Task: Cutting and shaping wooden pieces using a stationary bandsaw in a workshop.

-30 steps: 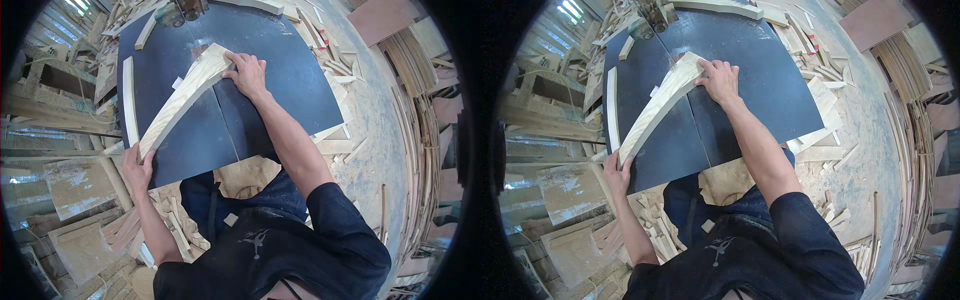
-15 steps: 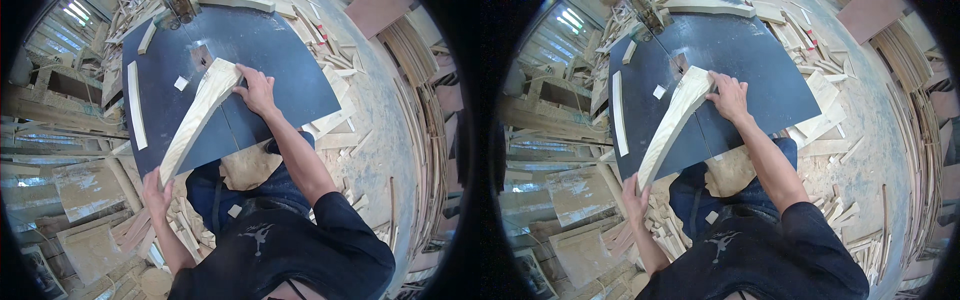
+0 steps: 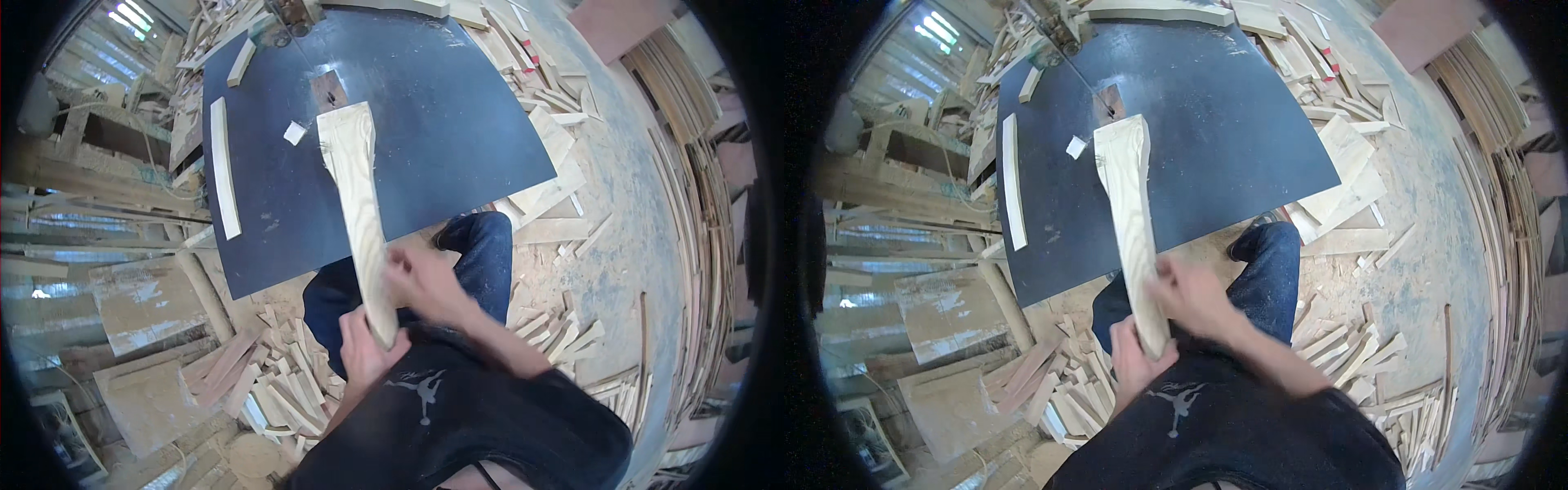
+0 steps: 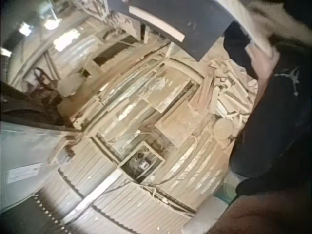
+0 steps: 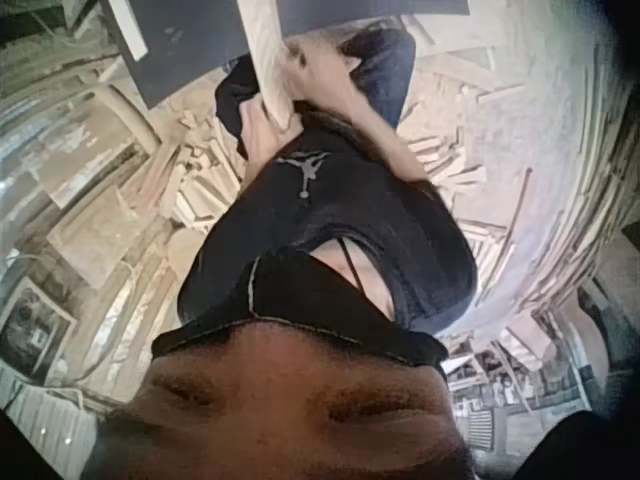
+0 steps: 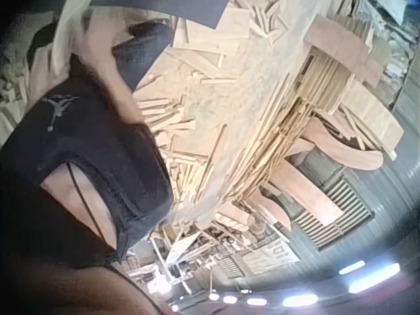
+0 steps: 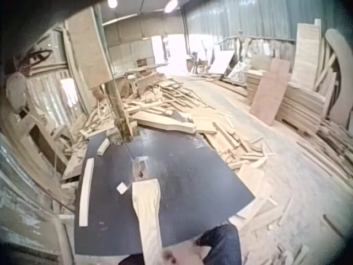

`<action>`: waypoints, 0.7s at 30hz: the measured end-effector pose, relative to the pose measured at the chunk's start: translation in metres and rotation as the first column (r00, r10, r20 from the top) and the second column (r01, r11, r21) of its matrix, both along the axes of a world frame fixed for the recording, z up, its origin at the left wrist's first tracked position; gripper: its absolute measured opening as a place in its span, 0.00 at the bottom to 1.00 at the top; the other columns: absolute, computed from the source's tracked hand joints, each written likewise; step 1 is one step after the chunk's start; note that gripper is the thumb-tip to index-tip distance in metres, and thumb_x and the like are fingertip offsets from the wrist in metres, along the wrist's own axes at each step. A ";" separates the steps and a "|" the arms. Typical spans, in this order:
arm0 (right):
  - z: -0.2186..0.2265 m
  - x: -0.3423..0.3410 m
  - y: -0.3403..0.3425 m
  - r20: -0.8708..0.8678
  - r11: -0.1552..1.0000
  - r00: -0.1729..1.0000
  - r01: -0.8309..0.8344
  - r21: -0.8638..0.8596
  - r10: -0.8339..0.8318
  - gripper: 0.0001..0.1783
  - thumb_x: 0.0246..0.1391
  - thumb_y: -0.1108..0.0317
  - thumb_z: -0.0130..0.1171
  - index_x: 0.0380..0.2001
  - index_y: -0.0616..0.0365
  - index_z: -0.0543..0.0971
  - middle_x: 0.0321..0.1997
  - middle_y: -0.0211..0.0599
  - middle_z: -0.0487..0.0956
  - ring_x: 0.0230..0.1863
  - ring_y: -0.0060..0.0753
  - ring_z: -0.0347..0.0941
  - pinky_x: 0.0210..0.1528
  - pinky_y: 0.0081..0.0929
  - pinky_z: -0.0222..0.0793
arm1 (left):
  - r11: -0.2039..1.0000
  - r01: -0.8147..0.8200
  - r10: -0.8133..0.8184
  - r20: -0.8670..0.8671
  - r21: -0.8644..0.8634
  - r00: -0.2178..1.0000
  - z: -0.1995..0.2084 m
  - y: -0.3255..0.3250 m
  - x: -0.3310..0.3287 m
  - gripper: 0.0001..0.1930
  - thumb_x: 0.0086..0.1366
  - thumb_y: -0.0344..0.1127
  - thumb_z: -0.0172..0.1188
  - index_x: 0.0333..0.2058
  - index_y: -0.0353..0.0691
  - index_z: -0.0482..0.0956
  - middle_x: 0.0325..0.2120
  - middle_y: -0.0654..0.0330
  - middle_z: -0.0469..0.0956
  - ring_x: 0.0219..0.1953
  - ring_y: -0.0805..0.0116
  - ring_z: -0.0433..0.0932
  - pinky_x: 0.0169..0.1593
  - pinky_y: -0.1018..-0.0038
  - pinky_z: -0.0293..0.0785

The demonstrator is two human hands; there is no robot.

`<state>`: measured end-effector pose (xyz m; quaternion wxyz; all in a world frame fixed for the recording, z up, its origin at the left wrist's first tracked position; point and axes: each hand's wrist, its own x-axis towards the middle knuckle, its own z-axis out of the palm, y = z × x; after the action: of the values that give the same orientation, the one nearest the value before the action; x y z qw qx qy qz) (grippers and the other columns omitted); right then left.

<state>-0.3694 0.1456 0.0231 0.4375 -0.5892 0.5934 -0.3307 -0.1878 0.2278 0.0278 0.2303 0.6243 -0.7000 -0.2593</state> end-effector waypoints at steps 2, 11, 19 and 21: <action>-0.024 0.004 0.057 0.081 0.994 0.996 -0.010 -0.110 0.019 0.49 0.66 0.53 0.66 0.78 0.63 0.54 0.56 0.58 0.81 0.53 0.47 0.83 0.58 0.39 0.78 | 0.996 0.075 -0.080 -0.129 -0.043 0.988 -0.001 -0.004 -0.020 0.36 0.58 0.33 0.74 0.63 0.35 0.68 0.49 0.44 0.72 0.40 0.49 0.81 0.43 0.60 0.82; -0.002 -0.049 0.042 0.194 0.970 0.969 -0.184 0.159 0.152 0.46 0.60 0.57 0.75 0.73 0.59 0.61 0.43 0.47 0.78 0.33 0.34 0.80 0.38 0.33 0.79 | 0.942 -0.192 0.067 -0.408 -0.274 0.910 -0.042 -0.211 -0.012 0.32 0.67 0.41 0.69 0.66 0.35 0.72 0.54 0.47 0.76 0.53 0.53 0.77 0.58 0.61 0.73; -0.037 -0.075 0.032 0.551 0.931 0.824 -0.294 0.219 0.130 0.42 0.68 0.64 0.69 0.78 0.54 0.59 0.47 0.25 0.74 0.47 0.17 0.70 0.50 0.19 0.68 | 0.887 -0.270 0.156 -0.308 -0.373 0.938 -0.072 -0.327 0.005 0.39 0.65 0.48 0.68 0.70 0.36 0.68 0.64 0.43 0.75 0.66 0.41 0.71 0.70 0.51 0.65; -0.028 -0.097 0.024 0.388 0.965 0.912 -0.210 0.159 0.135 0.38 0.66 0.65 0.68 0.76 0.56 0.65 0.49 0.30 0.76 0.48 0.23 0.72 0.50 0.22 0.70 | 0.880 -0.290 0.210 -0.240 -0.376 0.948 -0.073 -0.336 0.009 0.39 0.66 0.49 0.66 0.71 0.37 0.68 0.65 0.43 0.75 0.68 0.41 0.70 0.70 0.50 0.64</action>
<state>-0.4660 0.1692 -0.0048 0.6262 -0.5195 0.4744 -0.3361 -0.1785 -0.1080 -0.0448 0.4530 0.6202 -0.6260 -0.1350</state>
